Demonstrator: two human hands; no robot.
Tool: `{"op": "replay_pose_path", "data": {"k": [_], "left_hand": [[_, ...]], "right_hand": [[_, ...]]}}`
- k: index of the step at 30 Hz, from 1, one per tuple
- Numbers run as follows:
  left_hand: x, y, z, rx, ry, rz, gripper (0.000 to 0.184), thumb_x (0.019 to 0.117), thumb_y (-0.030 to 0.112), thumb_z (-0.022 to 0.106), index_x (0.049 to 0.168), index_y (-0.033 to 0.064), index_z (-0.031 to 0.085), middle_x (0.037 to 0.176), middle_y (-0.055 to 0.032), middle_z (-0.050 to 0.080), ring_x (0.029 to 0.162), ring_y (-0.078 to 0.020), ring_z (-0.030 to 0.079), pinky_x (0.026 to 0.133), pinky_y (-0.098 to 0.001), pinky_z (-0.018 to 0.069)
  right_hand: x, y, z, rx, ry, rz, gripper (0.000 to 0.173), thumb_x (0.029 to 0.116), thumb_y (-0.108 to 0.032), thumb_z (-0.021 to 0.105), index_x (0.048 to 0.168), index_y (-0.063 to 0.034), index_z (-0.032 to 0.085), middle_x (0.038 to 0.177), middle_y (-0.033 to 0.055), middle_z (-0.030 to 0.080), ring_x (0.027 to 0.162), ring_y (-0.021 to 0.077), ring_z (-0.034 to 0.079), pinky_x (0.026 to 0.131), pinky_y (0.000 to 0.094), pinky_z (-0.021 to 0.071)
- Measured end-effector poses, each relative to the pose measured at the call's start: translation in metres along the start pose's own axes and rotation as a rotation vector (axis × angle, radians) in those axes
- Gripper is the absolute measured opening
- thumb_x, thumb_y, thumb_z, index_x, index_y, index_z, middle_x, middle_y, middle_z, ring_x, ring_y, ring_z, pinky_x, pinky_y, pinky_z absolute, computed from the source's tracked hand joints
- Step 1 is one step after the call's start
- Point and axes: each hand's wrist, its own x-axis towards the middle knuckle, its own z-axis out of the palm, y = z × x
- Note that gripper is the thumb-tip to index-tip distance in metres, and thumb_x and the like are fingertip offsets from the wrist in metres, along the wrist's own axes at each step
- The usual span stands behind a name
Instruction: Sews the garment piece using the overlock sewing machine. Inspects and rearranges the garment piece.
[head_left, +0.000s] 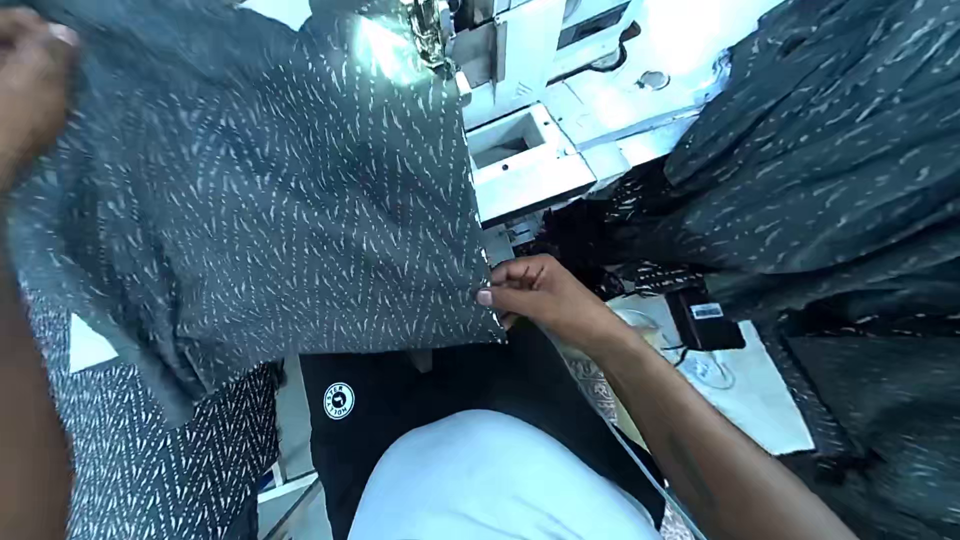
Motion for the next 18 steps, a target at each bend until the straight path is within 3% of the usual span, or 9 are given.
{"op": "replay_pose_path", "data": {"k": [2,4,5,7,9,11,13,16,18], "left_hand": [[-0.045,0.043,0.023,0.018,0.005,0.167,0.061,0.1057,0.049,0.049,0.151,0.0079,0.042,0.13,-0.0223,0.061,0.103,-0.0295,0.066,0.09,-0.0484,0.0532],[-0.086,0.07,0.051,-0.025,-0.032,0.3,0.056,0.1048,0.039,0.054,0.154,0.0134,0.041,0.144,-0.0204,0.053,0.102,-0.0277,0.07,0.085,-0.0461,0.0594],[-0.105,0.076,0.066,-0.065,-0.031,0.337,0.052,0.1048,0.034,0.054,0.151,0.0108,0.046,0.146,-0.0206,0.051,0.105,-0.0279,0.069,0.086,-0.0454,0.0598],[-0.149,0.09,0.097,-0.188,-0.015,0.391,0.045,0.1033,0.03,0.057,0.138,0.0018,0.057,0.132,-0.0223,0.058,0.1,-0.0284,0.067,0.083,-0.0452,0.0584],[-0.202,0.116,0.126,-0.312,-0.139,0.407,0.049,0.0986,0.04,0.065,0.129,0.0015,0.06,0.122,-0.0166,0.064,0.102,-0.0245,0.067,0.085,-0.0444,0.0592],[-0.249,0.145,0.157,-0.384,-0.285,0.372,0.069,0.0875,0.057,0.074,0.128,0.0025,0.062,0.122,-0.0147,0.066,0.107,-0.0252,0.067,0.086,-0.0473,0.0599],[-0.273,0.166,0.183,-0.417,-0.325,0.299,0.075,0.0836,0.062,0.075,0.128,0.0033,0.061,0.118,-0.0119,0.067,0.103,-0.0225,0.069,0.083,-0.0452,0.0612],[-0.273,0.175,0.2,-0.434,-0.275,0.243,0.049,0.0923,0.044,0.075,0.12,0.0045,0.067,0.107,-0.0085,0.07,0.087,-0.0182,0.071,0.074,-0.0399,0.0628],[-0.269,0.171,0.202,-0.556,-0.25,0.225,0.03,0.0954,0.03,0.074,0.115,0.0064,0.072,0.1,-0.0034,0.072,0.08,-0.0104,0.069,0.071,-0.0304,0.0614]], "right_hand": [[-0.005,0.009,0.0,0.013,0.04,-0.01,0.01,0.0945,-0.012,0.072,0.096,-0.0024,0.073,0.077,0.0058,0.072,0.064,0.0115,0.068,0.059,0.0283,0.0594],[-0.006,0.013,-0.002,-0.01,0.067,-0.041,0.011,0.0946,-0.012,0.072,0.096,-0.0016,0.072,0.076,0.0052,0.071,0.064,0.0107,0.067,0.06,0.0276,0.0589],[-0.005,0.015,-0.004,-0.025,0.066,-0.069,0.011,0.0948,-0.012,0.071,0.095,-0.0015,0.072,0.075,0.0042,0.07,0.064,0.0097,0.066,0.06,0.0267,0.0581],[-0.005,0.017,-0.007,-0.042,0.028,-0.127,0.009,0.095,-0.011,0.07,0.096,-0.0019,0.071,0.076,0.0019,0.07,0.066,0.0069,0.066,0.063,0.0244,0.0579],[-0.006,0.02,-0.008,-0.007,-0.022,-0.161,0.009,0.0943,-0.007,0.07,0.1,-0.0011,0.073,0.082,0.0022,0.072,0.071,0.0058,0.067,0.068,0.0224,0.0578],[-0.007,0.024,-0.007,0.039,-0.059,-0.158,0.014,0.0929,-0.002,0.069,0.106,0.0001,0.073,0.089,0.0035,0.074,0.079,0.0063,0.069,0.074,0.0225,0.059],[-0.009,0.027,-0.002,0.037,-0.057,-0.154,0.018,0.092,0.001,0.069,0.11,0.0009,0.073,0.093,0.0048,0.076,0.082,0.0071,0.071,0.078,0.0231,0.0604],[-0.01,0.027,0.003,-0.008,-0.014,-0.198,0.016,0.0918,0.003,0.068,0.107,0.0012,0.074,0.089,0.0044,0.076,0.076,0.0057,0.07,0.072,0.0212,0.0601],[-0.011,0.027,0.003,-0.021,-0.004,-0.234,0.014,0.0921,0.003,0.069,0.105,0.0013,0.074,0.087,0.0041,0.075,0.074,0.0052,0.069,0.07,0.0202,0.0591]]}}
